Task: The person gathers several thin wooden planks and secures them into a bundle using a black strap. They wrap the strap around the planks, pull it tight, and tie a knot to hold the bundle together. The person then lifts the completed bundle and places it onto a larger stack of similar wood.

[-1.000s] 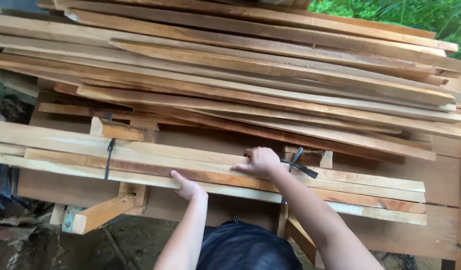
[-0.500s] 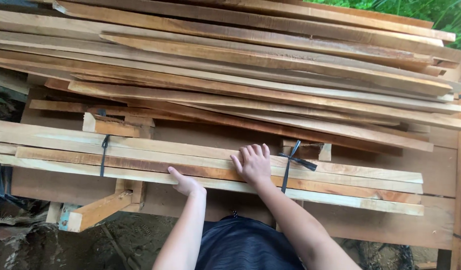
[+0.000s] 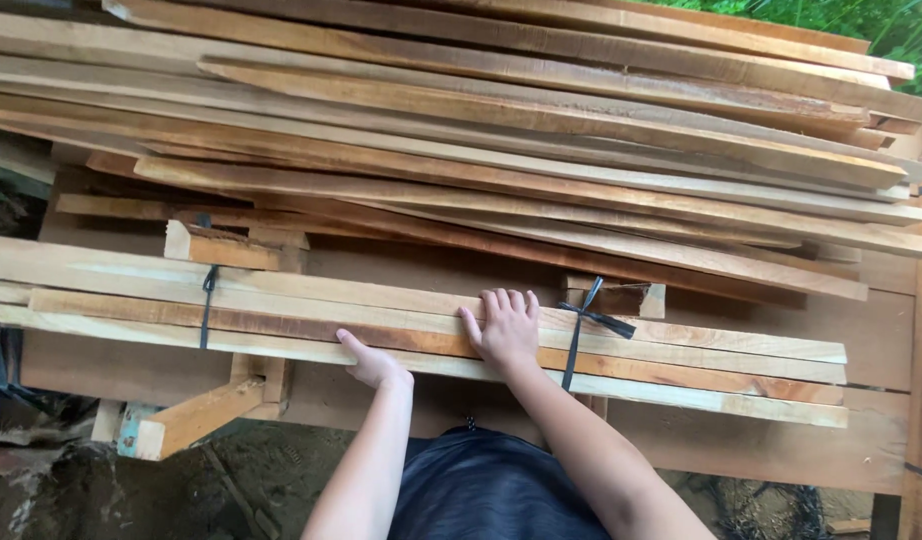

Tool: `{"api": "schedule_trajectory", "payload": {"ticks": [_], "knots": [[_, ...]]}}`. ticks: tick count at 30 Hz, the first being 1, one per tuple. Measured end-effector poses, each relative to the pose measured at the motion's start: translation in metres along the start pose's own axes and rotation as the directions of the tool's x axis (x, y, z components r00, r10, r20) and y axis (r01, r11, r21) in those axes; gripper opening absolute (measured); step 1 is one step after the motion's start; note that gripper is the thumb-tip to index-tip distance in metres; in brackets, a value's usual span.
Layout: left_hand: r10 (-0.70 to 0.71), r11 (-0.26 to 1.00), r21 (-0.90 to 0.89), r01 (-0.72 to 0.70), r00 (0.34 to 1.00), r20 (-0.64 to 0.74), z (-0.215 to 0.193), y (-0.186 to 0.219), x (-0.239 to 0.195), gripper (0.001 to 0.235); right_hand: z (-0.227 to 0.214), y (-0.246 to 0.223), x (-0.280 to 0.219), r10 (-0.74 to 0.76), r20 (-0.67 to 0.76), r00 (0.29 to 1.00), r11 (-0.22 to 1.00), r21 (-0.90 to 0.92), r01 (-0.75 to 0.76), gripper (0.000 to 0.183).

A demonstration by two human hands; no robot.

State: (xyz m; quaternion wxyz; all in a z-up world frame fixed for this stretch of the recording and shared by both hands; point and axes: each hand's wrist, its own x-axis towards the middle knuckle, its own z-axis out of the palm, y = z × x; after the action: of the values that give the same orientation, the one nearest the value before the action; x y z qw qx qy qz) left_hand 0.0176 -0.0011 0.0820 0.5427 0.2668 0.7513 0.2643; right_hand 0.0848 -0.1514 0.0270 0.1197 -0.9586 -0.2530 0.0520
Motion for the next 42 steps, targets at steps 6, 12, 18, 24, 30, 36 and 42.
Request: {"api": "schedule_trajectory", "payload": {"ticks": [6, 12, 18, 24, 30, 36, 42], "knots": [[0.028, 1.0, -0.011, -0.029, 0.999, -0.017, 0.002, -0.008, 0.006, 0.101, 0.002, 0.002, 0.001, -0.027, -0.045, 0.999, 1.0, -0.007, 0.027, 0.044], [0.033, 0.999, -0.035, -0.033, 0.999, -0.002, -0.003, -0.007, 0.005, 0.1, -0.02, 0.013, 0.02, -0.058, 0.139, 0.989, 0.998, 0.03, 0.054, 0.048], [-0.09, 0.971, -0.184, 0.152, 0.947, 0.309, -0.029, -0.02, 0.041, 0.107, -0.062, 0.024, 0.073, -0.024, 0.707, 0.706, 0.985, 0.135, -0.103, 0.078], [-0.136, 0.938, -0.257, 0.232, 0.929, 0.343, -0.036, 0.029, 0.057, 0.098, 0.008, 0.046, 0.1, -0.061, 0.914, 0.401, 0.966, 0.156, -0.208, 0.102], [-0.114, 0.991, -0.029, 0.133, 0.928, 0.354, -0.025, 0.037, 0.082, 0.103, -0.041, 0.027, 0.111, -0.03, 0.944, 0.329, 0.893, 0.173, -0.416, 0.137], [-0.142, 0.973, -0.124, 0.196, 0.925, 0.351, -0.029, 0.029, 0.097, 0.101, -0.042, 0.024, 0.106, -0.05, 0.929, 0.367, 0.897, 0.203, -0.393, 0.121], [-0.13, 0.972, -0.137, 0.192, 0.921, 0.366, -0.045, 0.039, 0.076, 0.103, -0.068, 0.012, 0.091, -0.067, 0.894, 0.443, 0.94, 0.205, -0.272, 0.121]]}}
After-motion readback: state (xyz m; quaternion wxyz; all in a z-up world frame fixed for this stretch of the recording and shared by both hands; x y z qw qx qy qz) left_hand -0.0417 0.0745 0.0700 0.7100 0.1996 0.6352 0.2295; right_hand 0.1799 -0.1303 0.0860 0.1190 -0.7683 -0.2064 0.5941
